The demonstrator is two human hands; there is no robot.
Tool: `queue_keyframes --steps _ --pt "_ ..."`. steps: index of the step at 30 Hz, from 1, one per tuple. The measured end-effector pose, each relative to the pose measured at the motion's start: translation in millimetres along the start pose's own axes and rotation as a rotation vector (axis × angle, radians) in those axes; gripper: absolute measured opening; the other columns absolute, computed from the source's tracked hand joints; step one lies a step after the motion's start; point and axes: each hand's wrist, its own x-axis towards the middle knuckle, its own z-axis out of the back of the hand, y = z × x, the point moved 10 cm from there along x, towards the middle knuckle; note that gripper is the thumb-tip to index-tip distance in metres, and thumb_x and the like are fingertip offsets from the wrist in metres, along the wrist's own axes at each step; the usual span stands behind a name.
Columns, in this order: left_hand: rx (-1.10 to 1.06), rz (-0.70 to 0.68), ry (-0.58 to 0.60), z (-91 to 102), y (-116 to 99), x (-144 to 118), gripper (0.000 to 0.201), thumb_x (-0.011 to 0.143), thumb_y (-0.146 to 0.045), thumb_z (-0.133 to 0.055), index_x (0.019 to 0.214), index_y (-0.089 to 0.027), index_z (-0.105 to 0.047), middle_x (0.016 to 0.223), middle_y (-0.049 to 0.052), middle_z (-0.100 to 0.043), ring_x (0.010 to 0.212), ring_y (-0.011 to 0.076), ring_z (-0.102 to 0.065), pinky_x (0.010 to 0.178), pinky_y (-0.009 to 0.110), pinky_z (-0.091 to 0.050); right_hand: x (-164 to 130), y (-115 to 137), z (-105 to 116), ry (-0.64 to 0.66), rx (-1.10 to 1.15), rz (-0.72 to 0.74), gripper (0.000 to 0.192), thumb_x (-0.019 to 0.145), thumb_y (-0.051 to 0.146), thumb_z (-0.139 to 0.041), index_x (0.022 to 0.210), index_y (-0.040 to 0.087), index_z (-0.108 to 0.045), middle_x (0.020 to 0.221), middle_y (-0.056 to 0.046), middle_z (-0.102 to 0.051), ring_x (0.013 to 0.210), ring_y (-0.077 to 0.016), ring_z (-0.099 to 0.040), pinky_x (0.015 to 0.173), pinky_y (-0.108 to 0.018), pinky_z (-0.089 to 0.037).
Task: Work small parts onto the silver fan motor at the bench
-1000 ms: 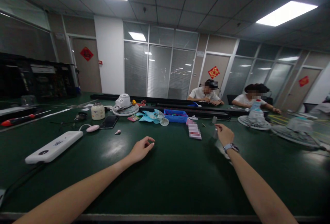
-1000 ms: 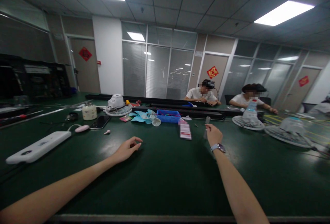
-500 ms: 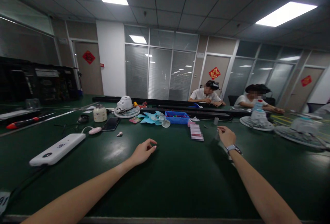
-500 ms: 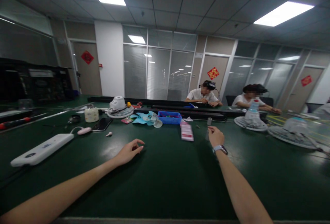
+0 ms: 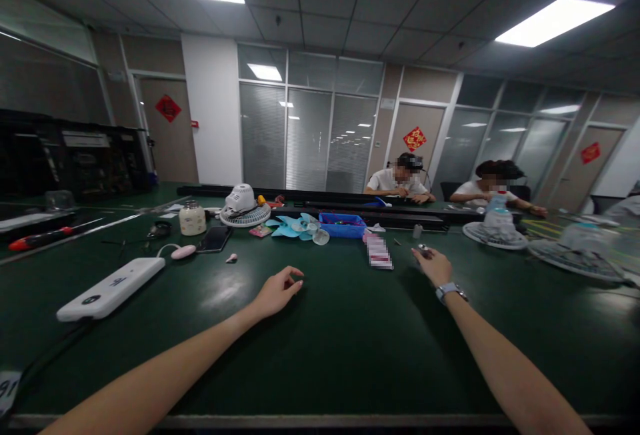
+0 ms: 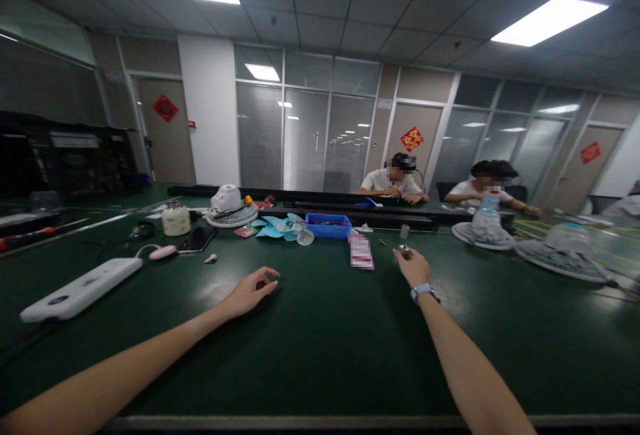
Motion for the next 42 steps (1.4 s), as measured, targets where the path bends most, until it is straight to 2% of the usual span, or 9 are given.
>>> queue_keyframes --steps 5,9,14,23,28,32,37,40,42 --pt "-0.033 -0.003 -0.048 3.5 -11 -3 0.046 0.086 -0.053 -0.050 0.113 -0.017 -0.059 0.082 0.002 -0.066 0.074 0.0191 -0.060 0.069 0.029 -0.045 -66 97 -48 0.205 0.245 0.214 0.044 0.077 0.052 -0.065 0.104 0.017 -0.069 0.102 -0.011 -0.074 0.090 -0.0231 -0.071 0.078 -0.033 -0.055" --pt "-0.044 -0.075 -0.110 10.0 -34 -13 0.050 0.086 -0.057 -0.052 0.117 -0.020 -0.062 0.090 0.003 -0.067 0.081 0.0198 -0.059 0.073 0.030 -0.045 -180 180 -102 0.739 0.585 0.355 0.049 0.075 0.047 -0.072 0.111 0.015 -0.066 0.109 -0.010 -0.072 0.098 -0.0227 -0.069 0.089 -0.038 -0.054" --pt "-0.017 -0.203 -0.134 8.9 -56 -19 0.043 0.087 -0.053 -0.055 0.117 -0.026 -0.069 0.100 0.006 -0.067 0.094 0.0224 -0.057 0.081 0.032 -0.044 -259 214 -104 0.995 0.647 0.400 0.044 0.075 0.042 -0.074 0.112 0.019 -0.066 0.108 -0.005 -0.072 0.099 -0.0211 -0.068 0.094 -0.038 -0.052" --pt "-0.001 -0.215 -0.094 2.3 -58 -7 0.037 0.083 -0.055 -0.059 0.103 -0.029 -0.076 0.101 0.006 -0.067 0.099 0.0251 -0.054 0.086 0.035 -0.042 -259 212 -100 1.004 0.614 0.416 0.044 0.076 0.044 -0.073 0.112 0.020 -0.065 0.105 -0.004 -0.071 0.097 -0.0205 -0.067 0.091 -0.038 -0.052" --pt "0.003 -0.245 -0.156 14.4 -67 -2 0.032 0.084 -0.051 -0.061 0.095 -0.026 -0.078 0.096 0.005 -0.069 0.098 0.0246 -0.055 0.086 0.035 -0.041 -259 212 -97 0.998 0.575 0.414 0.045 0.077 0.044 -0.072 0.113 0.019 -0.065 0.104 -0.004 -0.071 0.095 -0.0196 -0.067 0.089 -0.037 -0.053" --pt "0.016 -0.184 -0.219 25.2 -51 3 0.034 0.085 -0.050 -0.058 0.096 -0.025 -0.078 0.094 0.005 -0.073 0.093 0.0242 -0.058 0.086 0.035 -0.041 -257 209 -100 0.967 0.569 0.438 0.047 0.076 0.041 -0.073 0.117 0.020 -0.064 0.107 -0.005 -0.070 0.098 -0.0203 -0.066 0.091 -0.038 -0.052" --pt "0.191 -0.130 -0.023 -1.7 -19 7 0.028 0.081 -0.048 -0.062 0.090 -0.029 -0.080 0.082 0.004 -0.074 0.083 0.0236 -0.060 0.082 0.034 -0.040 -262 209 -102 0.950 0.595 0.445 0.043 0.075 0.041 -0.073 0.112 0.021 -0.065 0.105 -0.004 -0.072 0.098 -0.0215 -0.067 0.091 -0.039 -0.053" --pt "0.235 -0.143 -0.020 -7.8 -10 8 0.028 0.082 -0.050 -0.060 0.094 -0.032 -0.079 0.083 0.004 -0.074 0.082 0.0231 -0.060 0.082 0.034 -0.039 -233 196 -99 0.869 0.591 0.407 0.043 0.076 0.042 -0.071 0.113 0.020 -0.065 0.107 -0.006 -0.072 0.099 -0.0226 -0.068 0.093 -0.041 -0.052" --pt "0.234 -0.149 -0.023 -9.4 -7 9 0.030 0.083 -0.051 -0.059 0.097 -0.032 -0.078 0.083 0.005 -0.073 0.082 0.0230 -0.059 0.081 0.033 -0.039 -185 173 -90 0.697 0.541 0.376 0.045 0.076 0.045 -0.070 0.112 0.019 -0.065 0.107 -0.008 -0.072 0.097 -0.0241 -0.068 0.092 -0.042 -0.052"
